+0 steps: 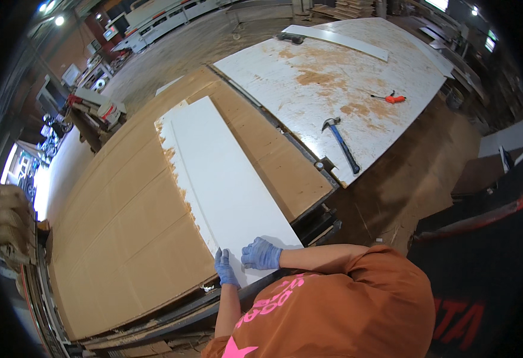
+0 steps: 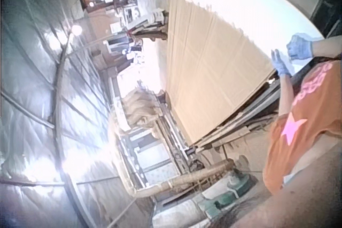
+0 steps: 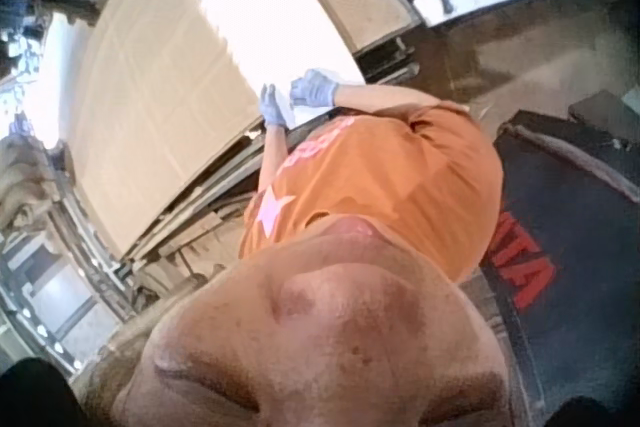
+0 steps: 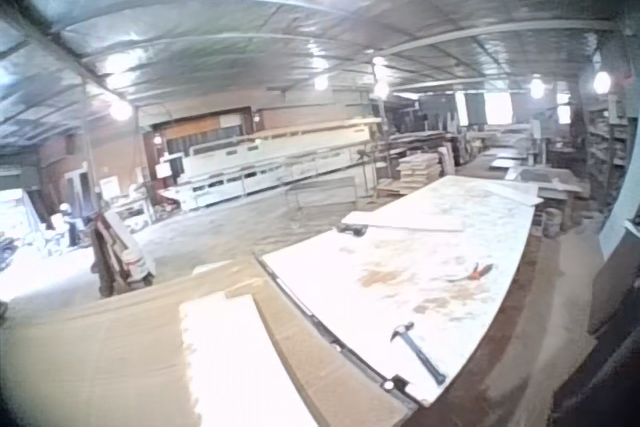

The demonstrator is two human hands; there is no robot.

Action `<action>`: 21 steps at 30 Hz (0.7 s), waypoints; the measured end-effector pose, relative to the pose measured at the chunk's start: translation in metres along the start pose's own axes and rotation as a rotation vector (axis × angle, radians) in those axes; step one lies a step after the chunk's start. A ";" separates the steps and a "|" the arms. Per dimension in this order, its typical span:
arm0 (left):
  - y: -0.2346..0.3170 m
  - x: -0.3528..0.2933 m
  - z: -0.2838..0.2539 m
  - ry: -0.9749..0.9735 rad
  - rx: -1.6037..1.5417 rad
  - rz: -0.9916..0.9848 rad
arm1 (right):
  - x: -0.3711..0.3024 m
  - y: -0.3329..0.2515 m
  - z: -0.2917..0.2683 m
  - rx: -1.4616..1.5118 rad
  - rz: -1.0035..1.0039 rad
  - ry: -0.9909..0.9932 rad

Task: The person operates a CNC machine control panel, then removes white rectangular panels from the machine bed. They use a hammer to tap along the edges of the panels and reposition them on the work surface. The person continues to handle and align the panels with both hands.

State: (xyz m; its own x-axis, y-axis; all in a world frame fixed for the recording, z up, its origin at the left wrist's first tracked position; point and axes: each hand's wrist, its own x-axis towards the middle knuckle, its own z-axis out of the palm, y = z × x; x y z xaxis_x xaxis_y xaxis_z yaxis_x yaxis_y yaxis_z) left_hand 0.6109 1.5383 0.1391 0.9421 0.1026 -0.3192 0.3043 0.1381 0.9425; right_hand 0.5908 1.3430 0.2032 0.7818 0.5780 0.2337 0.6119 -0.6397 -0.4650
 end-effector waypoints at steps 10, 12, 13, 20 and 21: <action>-0.005 0.005 -0.004 -0.024 -0.015 0.000 | 0.005 -0.023 0.016 -0.149 0.153 0.009; 0.001 0.003 0.004 0.029 -0.011 -0.088 | -0.002 -0.017 0.018 -0.176 0.073 0.043; 0.009 -0.004 0.008 0.053 -0.021 -0.106 | -0.004 -0.015 0.021 -0.198 0.034 0.044; -0.017 0.016 0.007 -0.023 0.009 0.023 | 0.013 -0.020 0.026 -0.149 0.228 0.161; -0.015 0.016 0.009 -0.047 0.026 0.063 | 0.019 -0.019 0.026 -0.149 0.254 0.158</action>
State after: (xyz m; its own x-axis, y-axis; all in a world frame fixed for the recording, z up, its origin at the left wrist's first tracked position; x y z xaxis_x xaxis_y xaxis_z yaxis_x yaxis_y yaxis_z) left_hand 0.6223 1.5285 0.1209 0.9650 0.0637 -0.2545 0.2469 0.1070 0.9631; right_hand 0.5906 1.3794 0.1948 0.9132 0.3128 0.2612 0.3972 -0.8267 -0.3984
